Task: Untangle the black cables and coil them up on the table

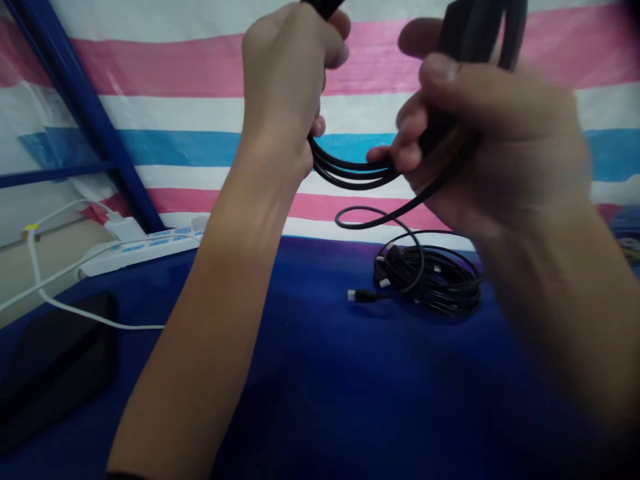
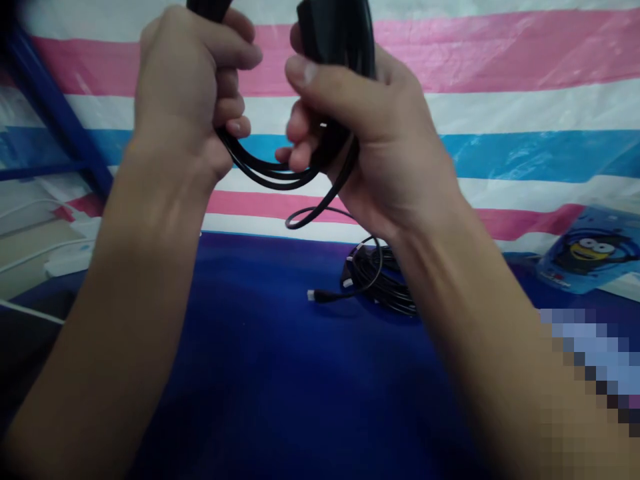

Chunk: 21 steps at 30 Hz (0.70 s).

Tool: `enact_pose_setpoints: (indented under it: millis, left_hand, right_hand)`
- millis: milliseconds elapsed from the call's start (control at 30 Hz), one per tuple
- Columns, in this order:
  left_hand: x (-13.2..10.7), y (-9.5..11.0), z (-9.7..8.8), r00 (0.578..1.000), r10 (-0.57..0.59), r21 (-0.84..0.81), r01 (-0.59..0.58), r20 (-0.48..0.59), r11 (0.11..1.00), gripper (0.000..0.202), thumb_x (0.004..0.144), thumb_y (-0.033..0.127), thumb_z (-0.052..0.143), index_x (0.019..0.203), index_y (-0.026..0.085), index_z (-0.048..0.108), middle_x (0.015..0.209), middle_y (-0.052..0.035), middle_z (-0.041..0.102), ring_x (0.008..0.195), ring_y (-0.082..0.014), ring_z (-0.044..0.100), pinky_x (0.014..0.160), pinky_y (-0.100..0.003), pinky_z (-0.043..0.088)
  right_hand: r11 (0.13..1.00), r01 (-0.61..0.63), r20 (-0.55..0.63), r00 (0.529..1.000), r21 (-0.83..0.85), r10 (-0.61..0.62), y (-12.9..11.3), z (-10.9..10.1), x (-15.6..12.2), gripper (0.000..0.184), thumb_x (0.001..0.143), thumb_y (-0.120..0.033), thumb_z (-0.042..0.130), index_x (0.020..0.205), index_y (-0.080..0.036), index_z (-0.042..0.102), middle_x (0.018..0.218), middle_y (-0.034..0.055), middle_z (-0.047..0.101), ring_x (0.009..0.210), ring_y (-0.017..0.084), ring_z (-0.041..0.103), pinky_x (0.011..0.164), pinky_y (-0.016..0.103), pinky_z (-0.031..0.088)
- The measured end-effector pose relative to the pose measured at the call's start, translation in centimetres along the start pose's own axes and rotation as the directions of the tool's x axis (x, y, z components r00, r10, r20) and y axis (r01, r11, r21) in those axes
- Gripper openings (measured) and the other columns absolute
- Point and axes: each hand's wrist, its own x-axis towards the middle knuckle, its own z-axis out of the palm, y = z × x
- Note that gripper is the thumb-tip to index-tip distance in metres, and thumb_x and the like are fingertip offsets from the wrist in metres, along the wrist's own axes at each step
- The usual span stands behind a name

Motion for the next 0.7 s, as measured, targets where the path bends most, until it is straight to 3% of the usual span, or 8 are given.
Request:
enact_pose_setpoints:
  millis: [100,200,300,367,467,567,633,700]
  left_hand:
    - [-0.5,0.8,0.1,0.990,-0.035,-0.029,0.039,0.137,0.999,0.021,0.072,0.003,0.048,0.062,0.018,0.038,0.053,0.0032,0.012,0.036,-0.0006,0.012,0.037,-0.017,0.014]
    - [-1.0,1.7,-0.3,0.933,-0.021,0.047,0.004,0.358,0.999,0.018,0.073,0.003,0.050,0.063,0.016,0.042,0.054,0.0034,0.020,0.039,0.0009,0.021,0.038,-0.015,0.017]
    - [-1.5,2.2,-0.4,0.827,-0.061,0.201,-0.063,0.558,0.978,0.013,0.070,0.003,0.050,0.065,0.014,0.046,0.056,0.0033,0.029,0.043,0.0019,0.029,0.039,-0.013,0.018]
    - [-1.7,2.4,-0.2,0.797,-0.093,0.255,-0.079,0.597,0.964,0.019,0.068,0.001,0.049,0.058,0.015,0.040,0.053,0.0042,0.025,0.041,0.0032,0.026,0.039,-0.011,0.015]
    - [-2.0,2.5,0.7,0.892,-0.041,0.158,-0.035,0.450,0.987,0.037,0.068,-0.002,0.050,0.049,0.017,0.024,0.047,0.0052,0.018,0.035,0.0045,0.019,0.037,-0.011,0.012]
    - [-2.3,2.6,2.1,0.976,-0.028,-0.053,0.040,0.214,0.998,0.042,0.079,0.000,0.042,0.045,0.017,0.022,0.046,0.0042,0.015,0.029,0.0036,0.020,0.036,-0.009,0.016]
    - [-2.2,2.7,2.7,0.988,-0.055,-0.092,0.068,0.141,0.993,0.041,0.087,0.008,0.031,0.046,0.014,0.035,0.047,0.0025,0.021,0.033,0.0011,0.039,0.038,-0.007,0.025]
    - [-1.7,2.5,2.5,0.991,-0.129,0.026,0.128,0.043,0.991,0.043,0.091,0.021,0.027,0.057,0.012,0.052,0.051,0.0010,0.035,0.057,-0.0074,0.064,0.042,-0.007,0.034]
  right_hand:
    - [0.999,0.045,-0.099,0.994,-0.026,-0.047,-0.4,0.1,0.1,0.008,0.085,-0.020,0.049,0.091,-0.015,0.051,0.057,-0.0067,0.042,0.040,-0.001,0.037,0.049,0.020,0.045]
    - [0.983,0.033,-0.080,0.996,-0.179,-0.048,-0.9,-1.4,0.1,0.007,0.079,-0.020,0.056,0.081,-0.015,0.052,0.051,-0.0058,0.031,0.035,-0.002,0.028,0.039,0.020,0.035]
    - [0.901,-0.045,-0.001,0.999,-0.431,0.049,-1.2,-3.4,-0.1,0.023,0.068,-0.029,0.070,0.079,-0.015,0.056,0.048,-0.0056,0.032,0.034,0.002,0.035,0.031,0.019,0.029]
    - [0.825,-0.051,0.032,0.996,-0.562,0.083,-1.2,-4.2,-0.3,0.032,0.064,-0.037,0.074,0.078,-0.016,0.056,0.048,-0.0048,0.040,0.035,0.004,0.041,0.030,0.017,0.028]
    - [0.813,0.053,0.038,0.999,-0.579,-0.038,-1.1,-4.0,-0.2,0.026,0.068,-0.034,0.070,0.076,-0.015,0.056,0.056,-0.0021,0.046,0.041,0.002,0.045,0.032,0.016,0.028]
    - [0.935,0.027,-0.123,0.990,-0.354,-0.075,-0.8,-2.9,0.3,0.007,0.073,-0.019,0.058,0.077,-0.014,0.054,0.061,-0.0018,0.041,0.043,-0.001,0.038,0.037,0.017,0.032]
    - [0.978,-0.102,-0.206,0.977,-0.181,0.064,-0.7,-2.6,0.7,0.003,0.078,-0.017,0.051,0.079,-0.015,0.050,0.055,-0.0035,0.028,0.038,-0.003,0.024,0.037,0.018,0.027]
    - [0.971,-0.197,-0.214,0.963,-0.138,0.165,-0.6,-2.9,0.9,0.005,0.081,-0.021,0.050,0.080,-0.016,0.049,0.053,-0.0043,0.016,0.036,-0.002,0.017,0.035,0.019,0.018]
